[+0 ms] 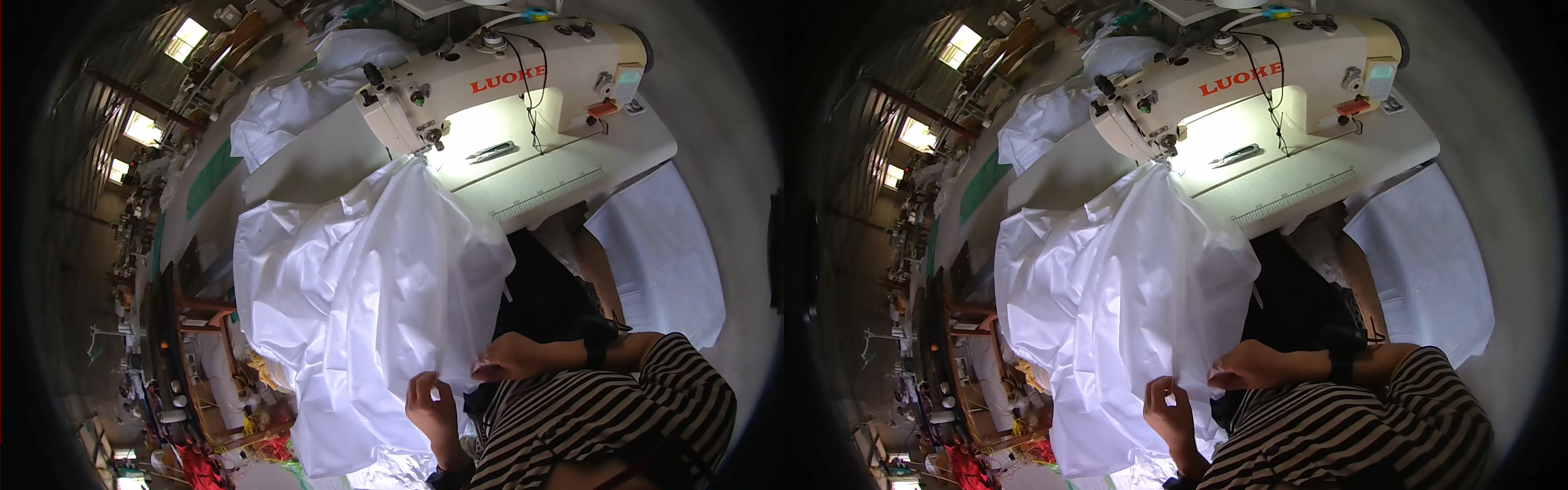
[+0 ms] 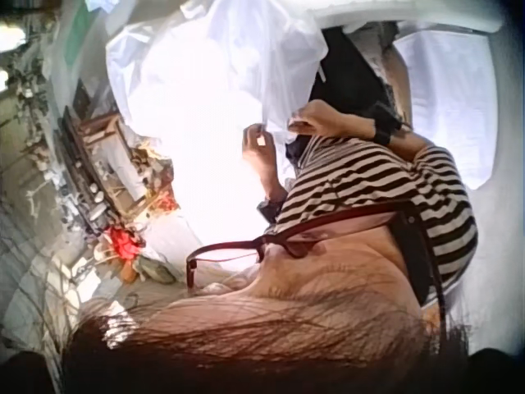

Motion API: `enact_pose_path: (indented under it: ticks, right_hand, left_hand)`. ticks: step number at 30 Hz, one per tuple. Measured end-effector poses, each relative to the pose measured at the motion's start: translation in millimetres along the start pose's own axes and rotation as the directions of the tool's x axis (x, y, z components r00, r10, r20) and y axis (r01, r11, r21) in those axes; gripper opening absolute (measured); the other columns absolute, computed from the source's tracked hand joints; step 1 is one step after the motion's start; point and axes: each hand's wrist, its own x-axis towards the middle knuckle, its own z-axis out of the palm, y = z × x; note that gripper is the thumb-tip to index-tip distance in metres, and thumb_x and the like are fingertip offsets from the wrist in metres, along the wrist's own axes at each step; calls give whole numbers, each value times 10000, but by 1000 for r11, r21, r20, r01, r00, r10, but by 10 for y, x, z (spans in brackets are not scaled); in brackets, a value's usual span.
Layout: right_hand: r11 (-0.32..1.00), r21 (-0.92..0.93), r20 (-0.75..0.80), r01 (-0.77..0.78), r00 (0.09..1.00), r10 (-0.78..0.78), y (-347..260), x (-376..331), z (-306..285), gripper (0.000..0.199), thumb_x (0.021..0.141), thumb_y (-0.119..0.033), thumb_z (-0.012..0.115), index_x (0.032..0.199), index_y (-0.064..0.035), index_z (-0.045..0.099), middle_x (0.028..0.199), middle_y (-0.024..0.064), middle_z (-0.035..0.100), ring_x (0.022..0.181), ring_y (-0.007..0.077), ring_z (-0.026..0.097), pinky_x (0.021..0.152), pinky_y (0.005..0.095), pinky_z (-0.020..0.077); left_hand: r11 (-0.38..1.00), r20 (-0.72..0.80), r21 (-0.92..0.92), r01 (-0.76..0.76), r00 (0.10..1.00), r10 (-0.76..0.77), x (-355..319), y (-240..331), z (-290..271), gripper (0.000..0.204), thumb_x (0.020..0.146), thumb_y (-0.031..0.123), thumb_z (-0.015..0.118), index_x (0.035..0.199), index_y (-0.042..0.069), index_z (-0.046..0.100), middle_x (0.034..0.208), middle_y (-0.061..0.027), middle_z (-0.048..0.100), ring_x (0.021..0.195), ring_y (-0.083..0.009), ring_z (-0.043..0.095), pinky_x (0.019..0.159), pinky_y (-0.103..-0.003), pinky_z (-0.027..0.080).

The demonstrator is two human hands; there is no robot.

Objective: Operating a sewing machine to sew white fabric.

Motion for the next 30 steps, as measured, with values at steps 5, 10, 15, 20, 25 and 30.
enact_pose_path:
  ticks: [5, 10, 15, 20, 25, 30]
  right_hand:
    - [873, -376, 271, 310, 938, -217, -116, 8, 322, 219, 947, -246, 582, 1060, -59, 594, 723, 112, 634, 596, 315, 644, 560, 415, 525]
    - [946, -166, 254, 277, 939, -231, -278, -22, 224, 245, 922, -298, 617, 1017, -73, 635, 807, 95, 676, 725, 324, 680, 670, 421, 549]
    - [708, -248, -148, -662, 748, 647, 599, -246, -291, 469, 895, -534, 610, 961, -79, 702, 919, 132, 698, 836, 282, 687, 742, 372, 527]
    - [926, -9, -202, -376, 908, 367, 925, -159, 81, 295, 887, -328, 644, 939, -40, 680, 891, 170, 664, 818, 320, 654, 763, 402, 503]
    - [922, -160, 237, 352, 920, -311, -63, -426, 31, 149, 832, -198, 647, 783, -68, 594, 782, 99, 630, 741, 302, 645, 632, 429, 506]
    - [831, -170, 255, 530, 838, -482, -385, -347, 30, 165, 854, -194, 644, 790, -71, 554, 768, 79, 628, 683, 280, 643, 586, 396, 514]
  left_hand:
    - [702, 554, -567, 430, 830, -61, 146, 138, -136, 160, 892, 60, 645, 1028, -25, 640, 852, -102, 699, 777, -170, 679, 678, -297, 543]
    - [856, 469, -438, 274, 882, -43, 79, 113, 26, 99, 894, 33, 644, 976, -17, 669, 794, -109, 671, 661, -182, 626, 595, -300, 490]
    - [811, 326, -488, 322, 929, -173, -18, 114, 21, 104, 889, -7, 614, 965, -41, 677, 778, -81, 649, 677, -116, 578, 586, -267, 456]
    - [869, 226, -481, 116, 974, -4, -17, 236, 12, 112, 863, -36, 641, 966, -33, 685, 802, -90, 648, 676, -149, 588, 600, -282, 456]
    - [893, 172, -451, -5, 981, 92, 27, 259, -48, 144, 832, -60, 673, 965, -7, 686, 822, -119, 659, 653, -222, 626, 577, -311, 487]
    - [837, 332, -547, 15, 922, 200, 56, 502, 7, 184, 853, -103, 601, 995, -11, 674, 838, -115, 669, 716, -190, 645, 646, -288, 509]
